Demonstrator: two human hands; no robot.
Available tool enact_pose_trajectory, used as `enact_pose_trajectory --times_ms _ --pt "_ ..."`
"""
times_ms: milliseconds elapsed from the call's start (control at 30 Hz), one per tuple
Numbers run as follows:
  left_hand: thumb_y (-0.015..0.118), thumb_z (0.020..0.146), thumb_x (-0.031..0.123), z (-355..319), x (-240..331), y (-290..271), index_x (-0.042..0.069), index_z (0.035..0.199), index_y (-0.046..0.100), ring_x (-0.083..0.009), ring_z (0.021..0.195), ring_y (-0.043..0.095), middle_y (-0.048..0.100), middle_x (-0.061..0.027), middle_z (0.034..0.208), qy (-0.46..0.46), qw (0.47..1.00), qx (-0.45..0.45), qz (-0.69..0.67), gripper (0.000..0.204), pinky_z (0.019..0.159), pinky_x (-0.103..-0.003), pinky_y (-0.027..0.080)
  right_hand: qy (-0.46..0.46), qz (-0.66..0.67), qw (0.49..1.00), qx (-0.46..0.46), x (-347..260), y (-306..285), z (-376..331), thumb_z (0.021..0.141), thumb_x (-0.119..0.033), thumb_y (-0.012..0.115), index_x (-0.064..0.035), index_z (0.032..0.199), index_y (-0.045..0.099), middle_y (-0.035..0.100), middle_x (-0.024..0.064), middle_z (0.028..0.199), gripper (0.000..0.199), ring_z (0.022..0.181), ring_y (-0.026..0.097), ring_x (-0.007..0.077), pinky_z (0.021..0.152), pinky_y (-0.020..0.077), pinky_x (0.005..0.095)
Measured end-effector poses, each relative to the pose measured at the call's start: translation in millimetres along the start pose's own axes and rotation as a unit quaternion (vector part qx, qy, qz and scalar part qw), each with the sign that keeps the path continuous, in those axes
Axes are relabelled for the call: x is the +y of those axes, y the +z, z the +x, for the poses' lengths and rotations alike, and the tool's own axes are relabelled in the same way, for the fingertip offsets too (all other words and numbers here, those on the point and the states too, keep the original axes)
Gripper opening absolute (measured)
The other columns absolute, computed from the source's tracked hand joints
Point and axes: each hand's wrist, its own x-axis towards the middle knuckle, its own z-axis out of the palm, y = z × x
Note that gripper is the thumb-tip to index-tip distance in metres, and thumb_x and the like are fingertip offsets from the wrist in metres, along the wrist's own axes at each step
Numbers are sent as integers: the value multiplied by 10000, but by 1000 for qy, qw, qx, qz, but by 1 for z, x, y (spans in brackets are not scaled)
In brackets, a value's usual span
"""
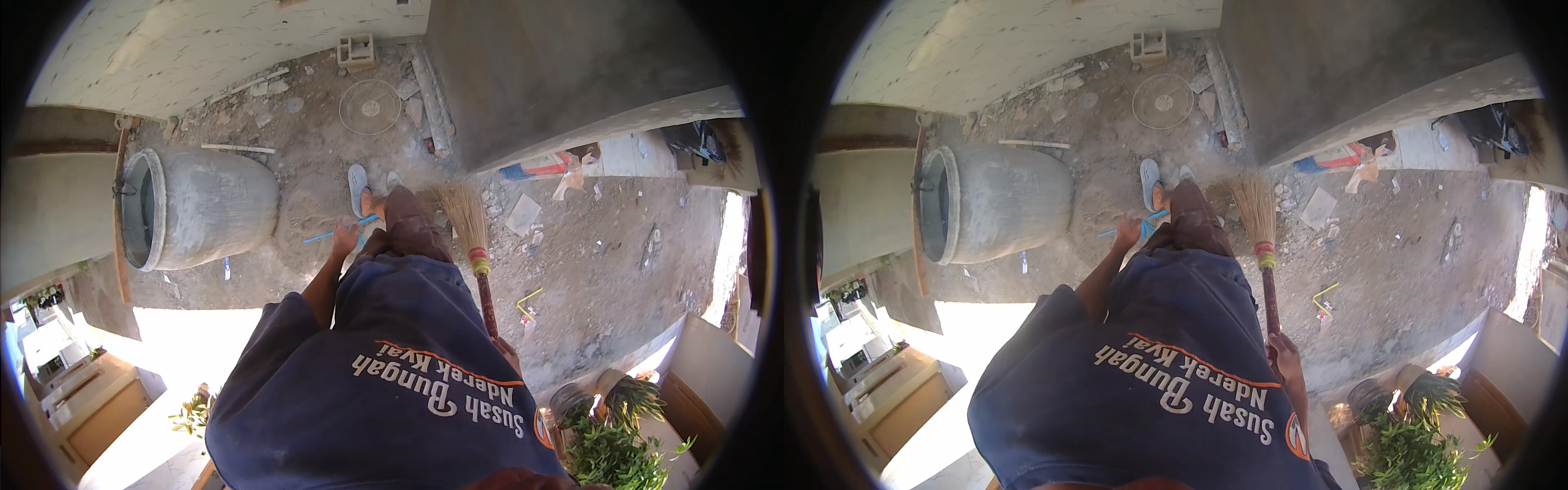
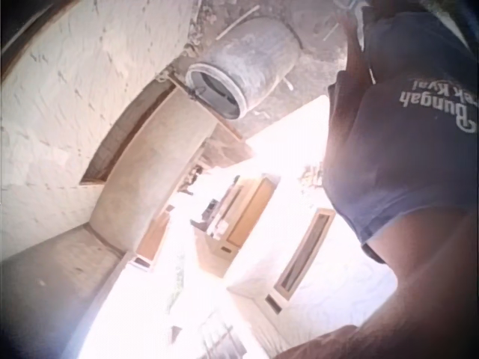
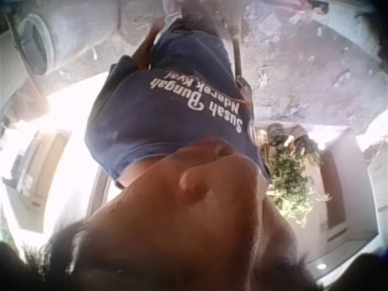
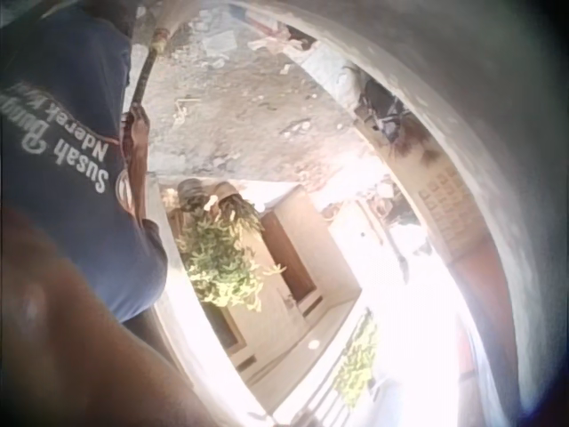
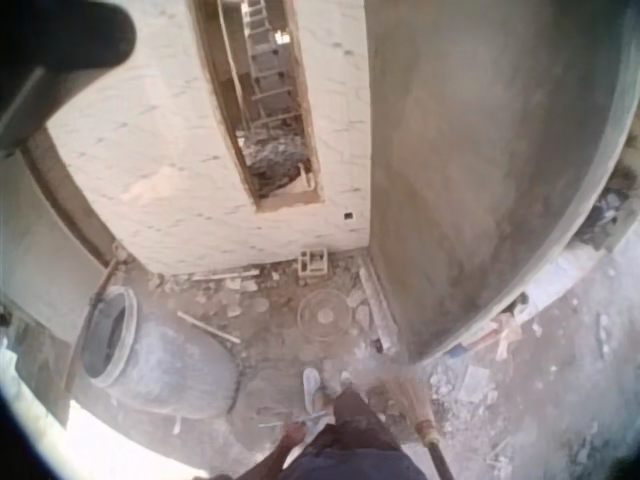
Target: The person sweeps a tiled and concrete outdoor area using a traditional straw broom. They gather dust, dirt, and small debris into a pile while moving around potted plants and a parked motorcycle.
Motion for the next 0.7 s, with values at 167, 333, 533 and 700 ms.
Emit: enact_pose_trajectory --times_ms 167,333,533,700 --pt "578 888 232 -33 -3 -29 -45 1208 522 -420 1012 583 595 -288 1112 -28 999 -38 13 427 883 -467 457 45 204 969 -131 -70 46 135 936 -261 521 -49 1115 524 520 54 783 278 525 457 98 425 382 216" --pt "576 913 213 -68 1 -83 -15 1276 481 -358 1002 600 574 -241 1163 -7 999 39 -1 439 864 -438 473 70 477 814 -322 -130 150 326 968 -300 516 45 1085 515 515 57 788 365 554 480 95 479 457 201" --pt "551 955 225 -64 95 -132 -21 1281 470 -318 998 596 559 -212 1164 48 998 29 -12 416 839 -397 489 13 589 799 -123 -210 325 294 960 -185 403 -27 979 364 473 102 783 163 588 508 189 520 493 292" --pt "558 952 198 -52 105 -141 -20 1320 443 -308 1021 583 543 -214 1189 97 994 34 -24 444 830 -388 498 82 618 764 -165 -248 346 190 917 -118 380 -42 1056 300 455 119 788 178 592 506 205 499 481 314"
